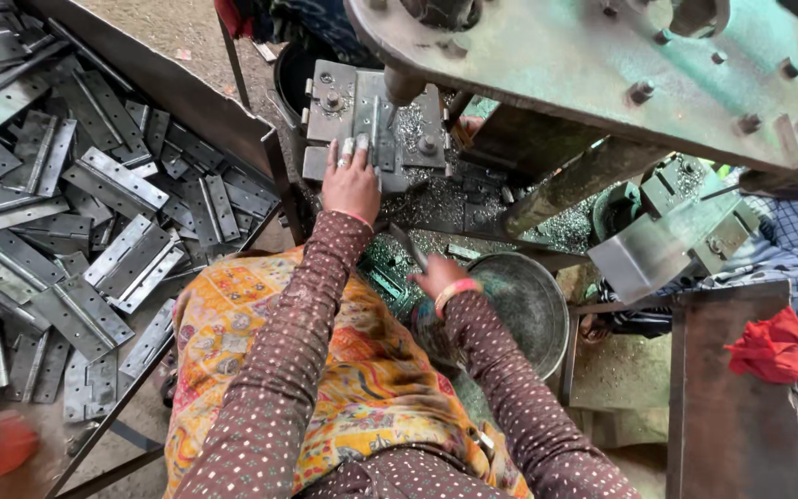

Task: The person operates a metalworking machine, repeatedly placing metal pieces into a mold and using a tool to assist the process. They handle the metal pieces with their hands, moving them between the machine and a nearby pile.

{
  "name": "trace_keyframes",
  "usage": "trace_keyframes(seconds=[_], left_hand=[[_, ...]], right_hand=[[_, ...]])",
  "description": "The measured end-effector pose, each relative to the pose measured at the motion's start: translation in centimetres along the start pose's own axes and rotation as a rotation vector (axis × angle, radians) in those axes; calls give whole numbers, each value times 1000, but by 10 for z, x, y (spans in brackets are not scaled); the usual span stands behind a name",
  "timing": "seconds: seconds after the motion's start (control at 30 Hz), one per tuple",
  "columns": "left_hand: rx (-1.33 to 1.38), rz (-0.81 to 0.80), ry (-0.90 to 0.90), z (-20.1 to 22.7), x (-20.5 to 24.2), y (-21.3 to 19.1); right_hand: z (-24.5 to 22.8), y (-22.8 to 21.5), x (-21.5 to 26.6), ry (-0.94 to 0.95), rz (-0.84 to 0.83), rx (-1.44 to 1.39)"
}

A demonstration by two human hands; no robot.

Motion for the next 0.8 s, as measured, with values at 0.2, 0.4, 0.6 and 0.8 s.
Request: trace_keyframes(seconds=[0.2, 0.4, 0.6, 0.8], left_hand=[[51, -152, -66, 3, -37, 28], [-11, -50, 4, 9, -18, 14], [-86, -208, -2, 3, -17, 25], [-80, -249, -18, -7, -61, 38]], right_hand=[[-13, -25, -1, 67, -102, 61], [21, 45, 9, -74, 291, 35], [-1, 7, 18, 41, 32, -35], [-10, -26, -1, 19, -32, 78]])
Point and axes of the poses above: each hand's wrist, its own x-axis away from the middle knuckle, its own y-axis out of the palm, z = x × y, the point moved 6 cm from there along -x, towards the middle knuckle, and after that the axes turned 9 degrees about -y, right-handed, at the moved point
